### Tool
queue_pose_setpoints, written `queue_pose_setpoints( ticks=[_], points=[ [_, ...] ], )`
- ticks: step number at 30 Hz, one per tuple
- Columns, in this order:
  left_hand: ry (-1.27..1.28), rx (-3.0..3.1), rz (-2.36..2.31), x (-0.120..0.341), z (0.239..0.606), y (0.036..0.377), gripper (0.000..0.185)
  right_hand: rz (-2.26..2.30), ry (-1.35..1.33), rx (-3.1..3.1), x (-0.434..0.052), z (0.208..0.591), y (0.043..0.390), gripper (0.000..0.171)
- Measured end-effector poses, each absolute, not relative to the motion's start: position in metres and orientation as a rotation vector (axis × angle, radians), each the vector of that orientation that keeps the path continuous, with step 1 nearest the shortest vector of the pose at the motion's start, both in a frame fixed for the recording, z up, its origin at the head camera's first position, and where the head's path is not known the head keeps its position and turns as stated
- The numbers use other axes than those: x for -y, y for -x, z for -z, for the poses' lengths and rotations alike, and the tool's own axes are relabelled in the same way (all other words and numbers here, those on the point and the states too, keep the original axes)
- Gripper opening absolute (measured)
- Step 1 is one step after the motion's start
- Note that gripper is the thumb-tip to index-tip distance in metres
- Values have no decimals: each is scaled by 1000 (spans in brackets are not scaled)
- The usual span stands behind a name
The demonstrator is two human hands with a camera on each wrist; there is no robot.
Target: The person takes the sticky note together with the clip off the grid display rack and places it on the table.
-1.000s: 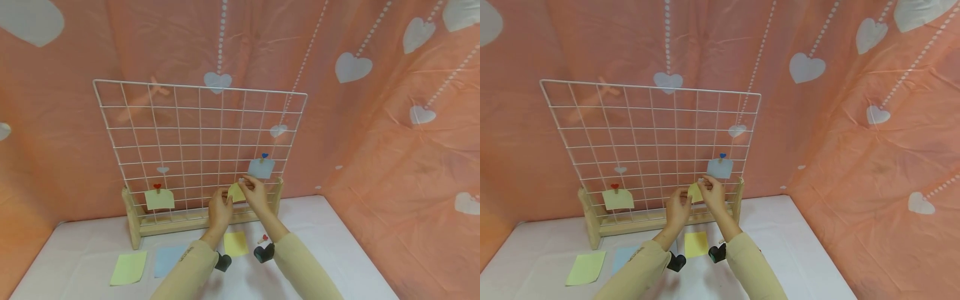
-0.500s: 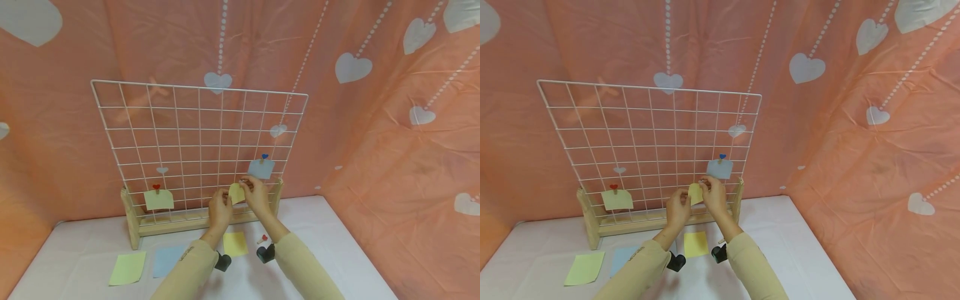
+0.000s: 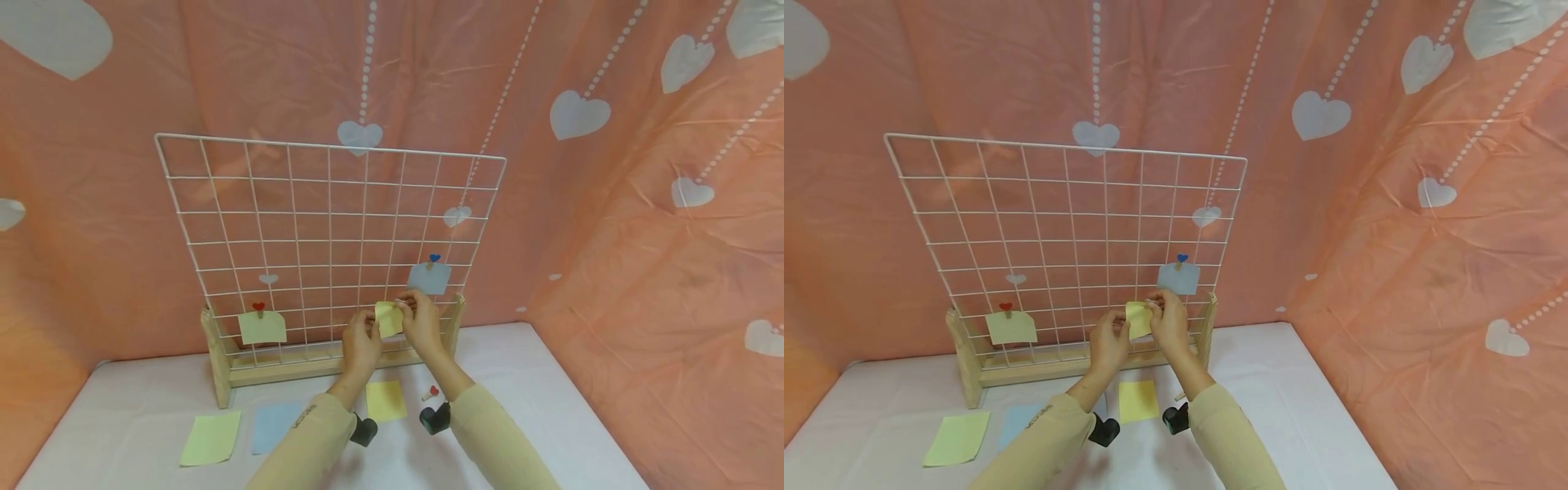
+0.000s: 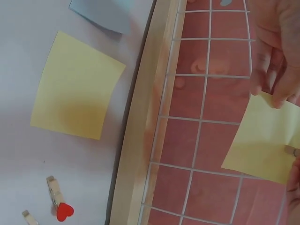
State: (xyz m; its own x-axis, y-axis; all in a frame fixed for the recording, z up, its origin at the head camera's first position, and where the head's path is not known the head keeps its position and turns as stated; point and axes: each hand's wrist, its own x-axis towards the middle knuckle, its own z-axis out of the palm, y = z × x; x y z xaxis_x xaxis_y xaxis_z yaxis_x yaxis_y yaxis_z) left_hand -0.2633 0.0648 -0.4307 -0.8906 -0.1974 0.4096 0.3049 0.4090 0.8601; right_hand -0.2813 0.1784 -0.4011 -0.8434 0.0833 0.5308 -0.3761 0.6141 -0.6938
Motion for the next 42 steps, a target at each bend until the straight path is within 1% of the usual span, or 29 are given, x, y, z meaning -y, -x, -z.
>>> queue_pose_setpoints(
  ticks=[9,19,29,33,42],
  points=[
    [141,2214,1530,-62,435,259,10,-1289,-174,2233,-179,407,278,10],
    [30,2246,1611,-53,449,251,12,-1357,-84,2226,-190,412,268,17],
    [58,2241,1605,-41,458,245,10,-1449,-34,2167,-205,429,259,18],
    [58,2236,1599,-35,465,242,9,-1412,12,2213,-214,436,252,21],
    [0,2261,1559,-23,474,234,8,-1344,56,2246,-231,451,242,21]
  ],
)
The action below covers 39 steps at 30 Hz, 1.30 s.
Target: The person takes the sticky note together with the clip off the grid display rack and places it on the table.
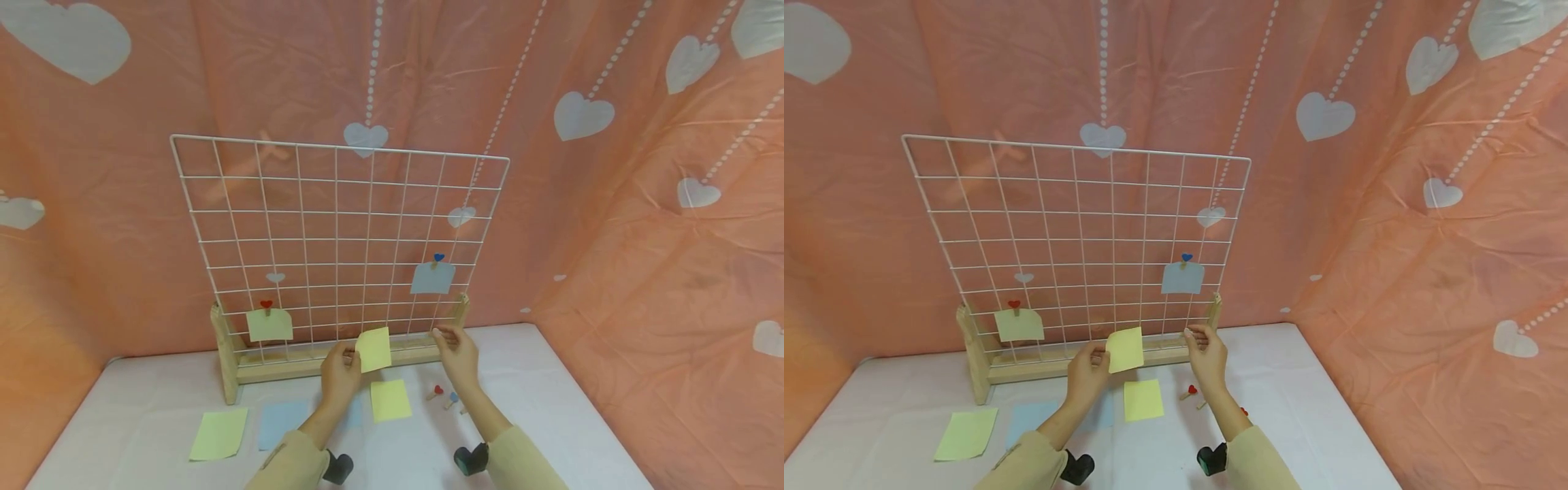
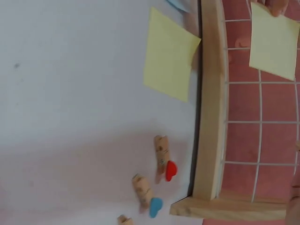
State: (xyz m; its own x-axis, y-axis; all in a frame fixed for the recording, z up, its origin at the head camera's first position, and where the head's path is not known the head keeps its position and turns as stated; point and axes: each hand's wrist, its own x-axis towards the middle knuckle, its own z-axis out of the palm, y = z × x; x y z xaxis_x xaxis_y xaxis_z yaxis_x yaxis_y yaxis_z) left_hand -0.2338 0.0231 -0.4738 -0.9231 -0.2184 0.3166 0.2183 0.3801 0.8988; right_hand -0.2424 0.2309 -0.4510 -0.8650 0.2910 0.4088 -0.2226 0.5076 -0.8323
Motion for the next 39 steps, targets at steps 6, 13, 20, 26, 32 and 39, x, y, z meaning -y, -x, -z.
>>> queue_pose_setpoints(
  ticks=[6,13,20,26,32,39],
  points=[
    [-1,2261,1544,-15,481,227,7,-1343,87,2273,-237,463,237,21],
    [11,2264,1555,-5,487,217,9,-1393,144,2299,-247,475,228,22],
    [-48,2324,1563,8,494,206,10,-1351,209,2322,-262,486,220,20],
    [-105,2364,1581,24,499,198,12,-1319,253,2352,-273,493,215,21],
    [-132,2396,1572,42,506,190,13,-1298,269,2381,-280,497,208,20],
    [-156,2436,1528,61,515,180,11,-1261,289,2433,-286,505,199,22]
  ],
)
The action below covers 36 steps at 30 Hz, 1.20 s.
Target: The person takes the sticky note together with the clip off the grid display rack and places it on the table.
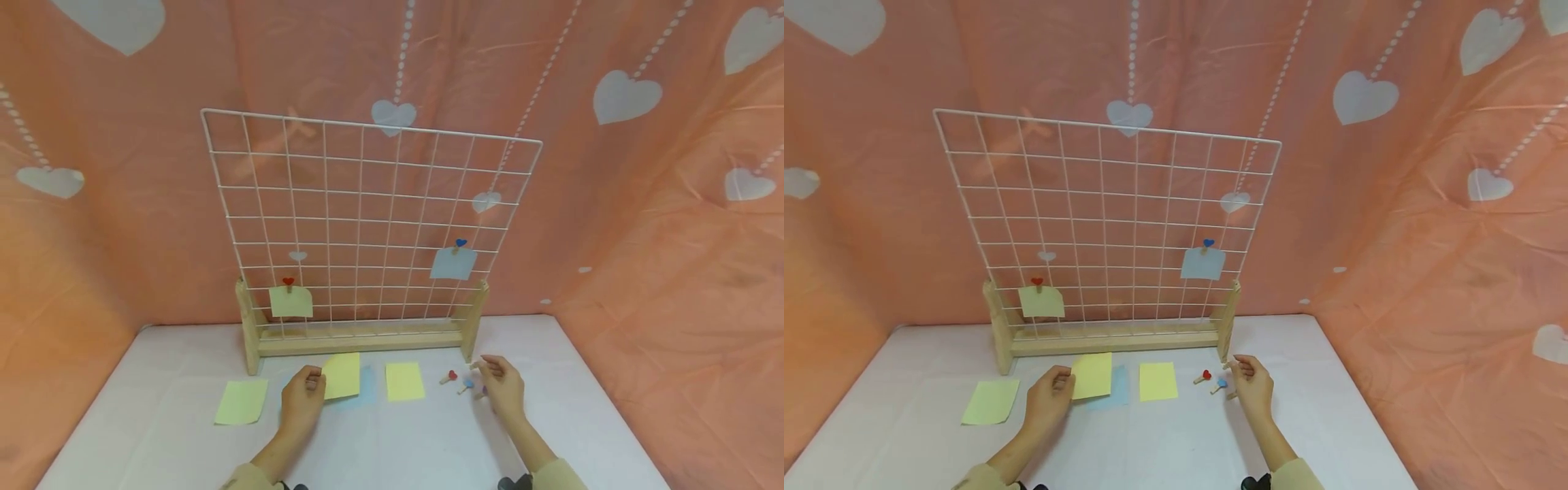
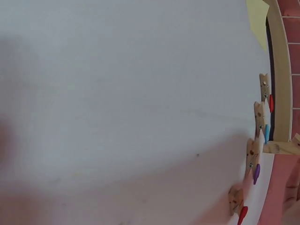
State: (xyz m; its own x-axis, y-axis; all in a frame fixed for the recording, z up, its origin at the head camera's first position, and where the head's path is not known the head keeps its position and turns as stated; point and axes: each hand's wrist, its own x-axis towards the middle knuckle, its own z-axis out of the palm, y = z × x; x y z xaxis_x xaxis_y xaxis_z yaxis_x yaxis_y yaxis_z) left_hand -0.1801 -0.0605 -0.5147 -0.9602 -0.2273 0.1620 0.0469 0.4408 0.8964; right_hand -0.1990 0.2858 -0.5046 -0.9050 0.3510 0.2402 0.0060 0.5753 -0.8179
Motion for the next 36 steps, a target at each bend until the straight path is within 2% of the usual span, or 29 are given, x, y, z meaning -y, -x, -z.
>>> queue_pose_setpoints(
  ticks=[36],
  points=[
    [-208,2576,1393,128,522,133,13,-1380,465,2483,-321,524,180,30]
  ],
)
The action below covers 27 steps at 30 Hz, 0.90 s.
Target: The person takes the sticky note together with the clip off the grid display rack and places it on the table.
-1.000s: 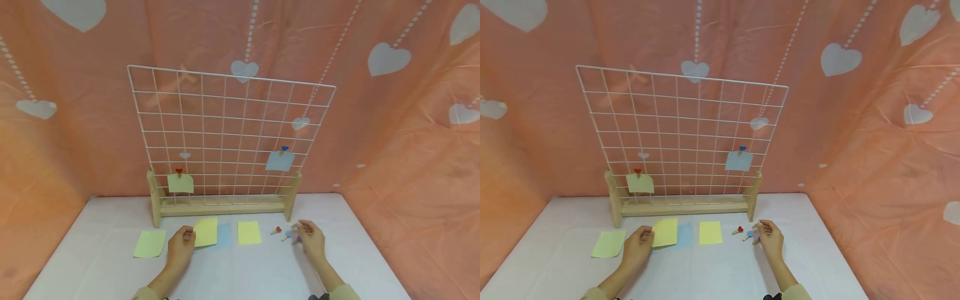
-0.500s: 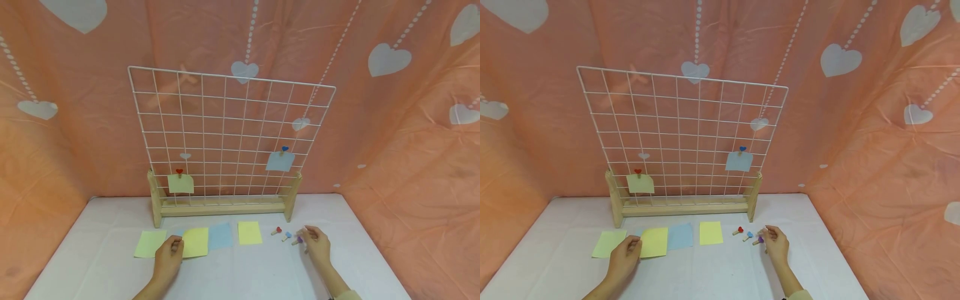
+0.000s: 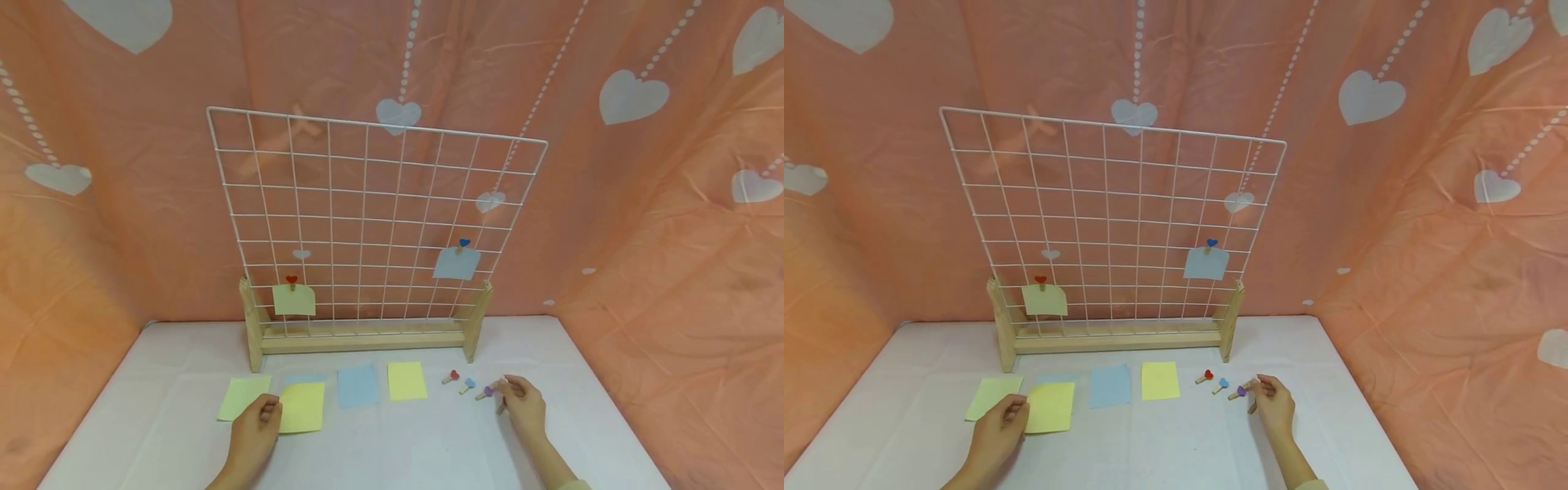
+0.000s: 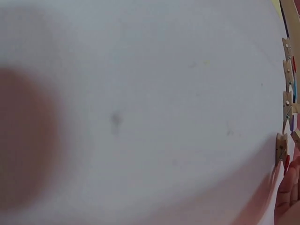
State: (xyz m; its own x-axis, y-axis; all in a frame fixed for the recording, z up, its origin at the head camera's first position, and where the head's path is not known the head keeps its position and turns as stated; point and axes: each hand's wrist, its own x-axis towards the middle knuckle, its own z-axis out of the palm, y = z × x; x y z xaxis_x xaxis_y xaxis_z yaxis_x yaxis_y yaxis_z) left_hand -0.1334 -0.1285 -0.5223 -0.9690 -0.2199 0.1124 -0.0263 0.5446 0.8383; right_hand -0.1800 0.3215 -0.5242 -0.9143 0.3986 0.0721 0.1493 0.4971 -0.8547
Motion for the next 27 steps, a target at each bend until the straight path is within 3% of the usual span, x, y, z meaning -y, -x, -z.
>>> queue_pose_setpoints(
  ticks=[27],
  points=[
    [-318,2913,1397,159,518,108,22,-1152,511,2623,-340,527,175,37]
  ],
)
